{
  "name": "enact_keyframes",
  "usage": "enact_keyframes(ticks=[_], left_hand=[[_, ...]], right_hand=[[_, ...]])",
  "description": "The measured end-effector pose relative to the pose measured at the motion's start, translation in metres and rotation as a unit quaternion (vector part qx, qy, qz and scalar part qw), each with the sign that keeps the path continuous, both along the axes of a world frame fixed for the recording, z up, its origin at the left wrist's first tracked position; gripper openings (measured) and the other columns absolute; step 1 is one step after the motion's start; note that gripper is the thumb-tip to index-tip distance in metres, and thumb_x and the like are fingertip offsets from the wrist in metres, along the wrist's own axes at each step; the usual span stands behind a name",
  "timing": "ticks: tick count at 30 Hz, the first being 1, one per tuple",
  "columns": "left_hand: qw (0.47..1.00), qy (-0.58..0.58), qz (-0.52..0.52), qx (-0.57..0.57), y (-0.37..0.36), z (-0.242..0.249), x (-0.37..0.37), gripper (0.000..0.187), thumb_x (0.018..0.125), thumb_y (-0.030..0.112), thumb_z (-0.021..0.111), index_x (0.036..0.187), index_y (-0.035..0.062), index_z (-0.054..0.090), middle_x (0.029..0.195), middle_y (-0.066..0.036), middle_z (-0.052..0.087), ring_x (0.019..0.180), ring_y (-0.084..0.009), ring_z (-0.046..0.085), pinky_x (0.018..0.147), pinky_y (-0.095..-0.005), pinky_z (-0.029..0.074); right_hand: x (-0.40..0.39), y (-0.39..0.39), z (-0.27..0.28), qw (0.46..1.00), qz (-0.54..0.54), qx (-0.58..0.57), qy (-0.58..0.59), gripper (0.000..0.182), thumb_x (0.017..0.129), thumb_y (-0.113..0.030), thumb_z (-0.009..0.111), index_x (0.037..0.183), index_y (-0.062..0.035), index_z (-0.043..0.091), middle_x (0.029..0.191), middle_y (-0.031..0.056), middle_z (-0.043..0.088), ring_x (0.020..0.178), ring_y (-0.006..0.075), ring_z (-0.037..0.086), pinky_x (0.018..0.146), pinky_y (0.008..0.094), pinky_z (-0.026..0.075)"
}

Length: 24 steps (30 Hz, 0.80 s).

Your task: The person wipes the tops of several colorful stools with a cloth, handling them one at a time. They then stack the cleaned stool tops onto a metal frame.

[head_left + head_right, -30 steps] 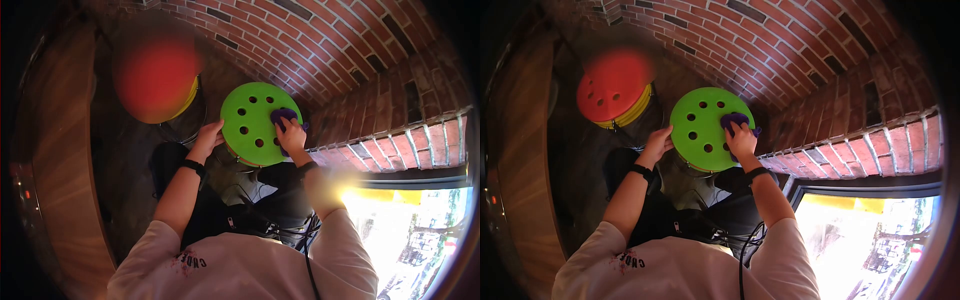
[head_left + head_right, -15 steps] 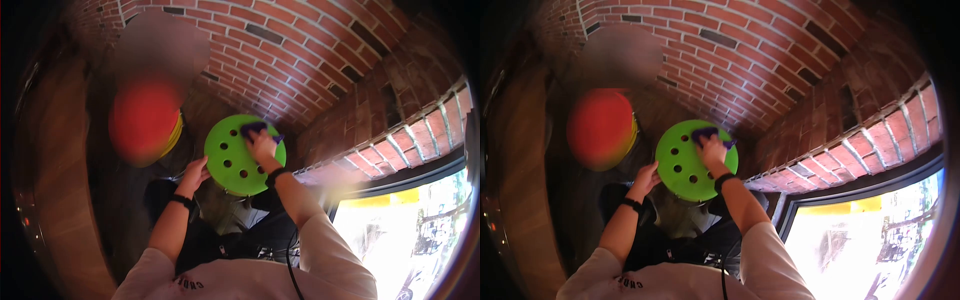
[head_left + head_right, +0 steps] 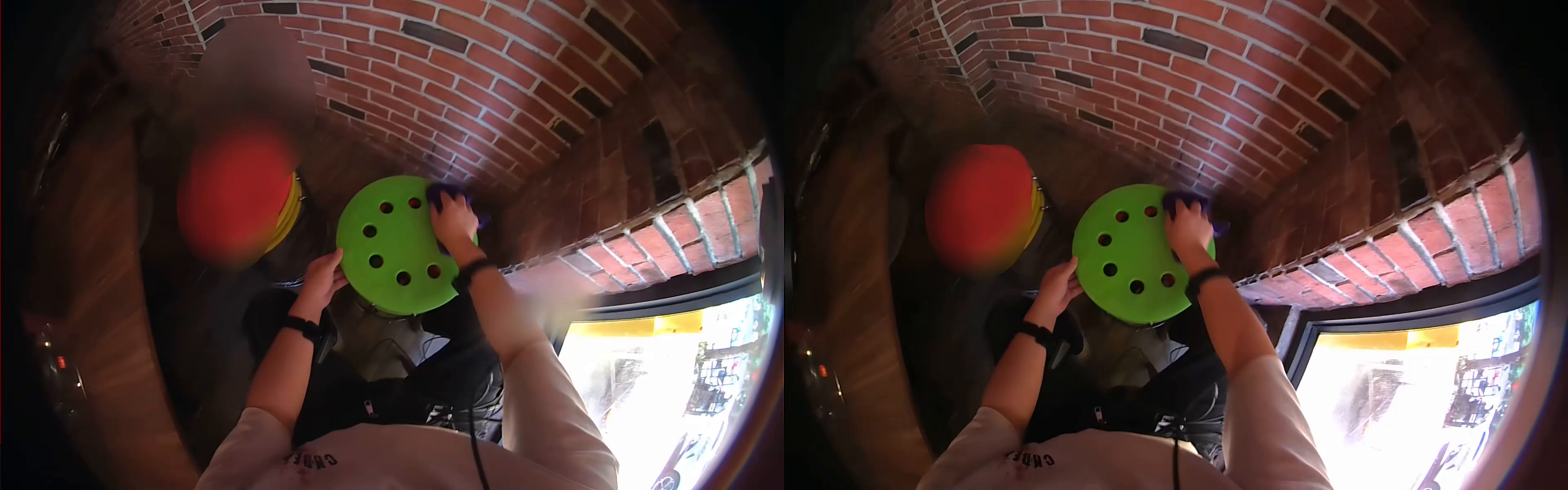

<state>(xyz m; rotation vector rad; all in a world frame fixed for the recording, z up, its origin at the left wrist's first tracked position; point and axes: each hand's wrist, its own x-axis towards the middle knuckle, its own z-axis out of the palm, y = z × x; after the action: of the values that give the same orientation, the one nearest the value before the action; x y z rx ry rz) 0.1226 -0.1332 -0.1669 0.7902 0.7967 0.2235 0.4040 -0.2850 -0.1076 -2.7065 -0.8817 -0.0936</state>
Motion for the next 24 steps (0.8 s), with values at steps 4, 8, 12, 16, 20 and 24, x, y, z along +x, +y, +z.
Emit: enact_keyframes(ticks=[4, 8, 12, 16, 20, 24], left_hand=[[1.000, 0.025, 0.007, -0.004, 0.003, 0.005, 0.002, 0.044, 0.101, 0.037, 0.062, 0.126, 0.0015, 0.061, 0.120, -0.011, 0.068, 0.108, -0.0265, 0.068, 0.094, -0.0427, 0.054], [1.000, 0.028, -0.002, -0.006, -0.001, 0.006, 0.001, 0.042, 0.102, 0.038, 0.061, 0.125, 0.0032, 0.061, 0.120, -0.011, 0.068, 0.109, -0.0254, 0.067, 0.095, -0.0430, 0.054], [1.000, 0.017, -0.002, -0.005, -0.001, 0.009, 0.004, 0.039, 0.101, 0.038, 0.062, 0.120, 0.0035, 0.062, 0.115, -0.009, 0.069, 0.106, -0.0235, 0.068, 0.092, -0.0410, 0.055], [1.000, -0.001, 0.010, -0.005, -0.004, 0.003, -0.002, 0.039, 0.101, 0.037, 0.063, 0.118, 0.0022, 0.063, 0.114, -0.010, 0.070, 0.104, -0.0235, 0.069, 0.091, -0.0411, 0.056], [1.000, 0.018, 0.009, -0.004, -0.001, 0.016, 0.004, 0.040, 0.101, 0.036, 0.063, 0.121, 0.0013, 0.062, 0.117, -0.012, 0.068, 0.107, -0.0253, 0.068, 0.094, -0.0432, 0.055], [1.000, 0.011, 0.001, 0.007, 0.001, 0.004, 0.004, 0.042, 0.101, 0.035, 0.063, 0.123, 0.0000, 0.061, 0.121, -0.012, 0.067, 0.110, -0.0271, 0.067, 0.097, -0.0440, 0.053]], right_hand=[[-0.032, 0.091, 0.006, 0.995, 0.049, -0.017, 0.089, 0.035, 0.090, -0.045, 0.062, 0.114, -0.0202, 0.069, 0.111, 0.0139, 0.066, 0.099, 0.0359, 0.069, 0.078, 0.0507, 0.057], [-0.095, 0.107, 0.003, 0.973, 0.216, -0.029, 0.071, 0.040, 0.089, -0.045, 0.064, 0.123, -0.0254, 0.068, 0.114, 0.0123, 0.065, 0.101, 0.0337, 0.070, 0.080, 0.0500, 0.057], [-0.060, 0.066, -0.004, 0.987, 0.113, -0.082, 0.082, 0.037, 0.088, -0.043, 0.066, 0.120, -0.0251, 0.068, 0.116, 0.0134, 0.064, 0.100, 0.0338, 0.070, 0.079, 0.0506, 0.058], [0.005, 0.004, -0.008, 0.998, -0.043, -0.026, -0.029, 0.038, 0.087, -0.046, 0.067, 0.118, -0.0247, 0.069, 0.108, 0.0142, 0.066, 0.088, 0.0341, 0.072, 0.070, 0.0490, 0.059], [-0.069, -0.007, 0.004, 0.997, 0.060, -0.055, 0.013, 0.040, 0.087, -0.045, 0.068, 0.121, -0.0253, 0.068, 0.105, 0.0129, 0.065, 0.090, 0.0339, 0.071, 0.072, 0.0482, 0.059], [-0.140, -0.023, 0.009, 0.974, 0.223, -0.027, 0.038, 0.038, 0.085, -0.041, 0.070, 0.118, -0.0231, 0.067, 0.105, 0.0110, 0.063, 0.097, 0.0321, 0.068, 0.075, 0.0475, 0.058]])
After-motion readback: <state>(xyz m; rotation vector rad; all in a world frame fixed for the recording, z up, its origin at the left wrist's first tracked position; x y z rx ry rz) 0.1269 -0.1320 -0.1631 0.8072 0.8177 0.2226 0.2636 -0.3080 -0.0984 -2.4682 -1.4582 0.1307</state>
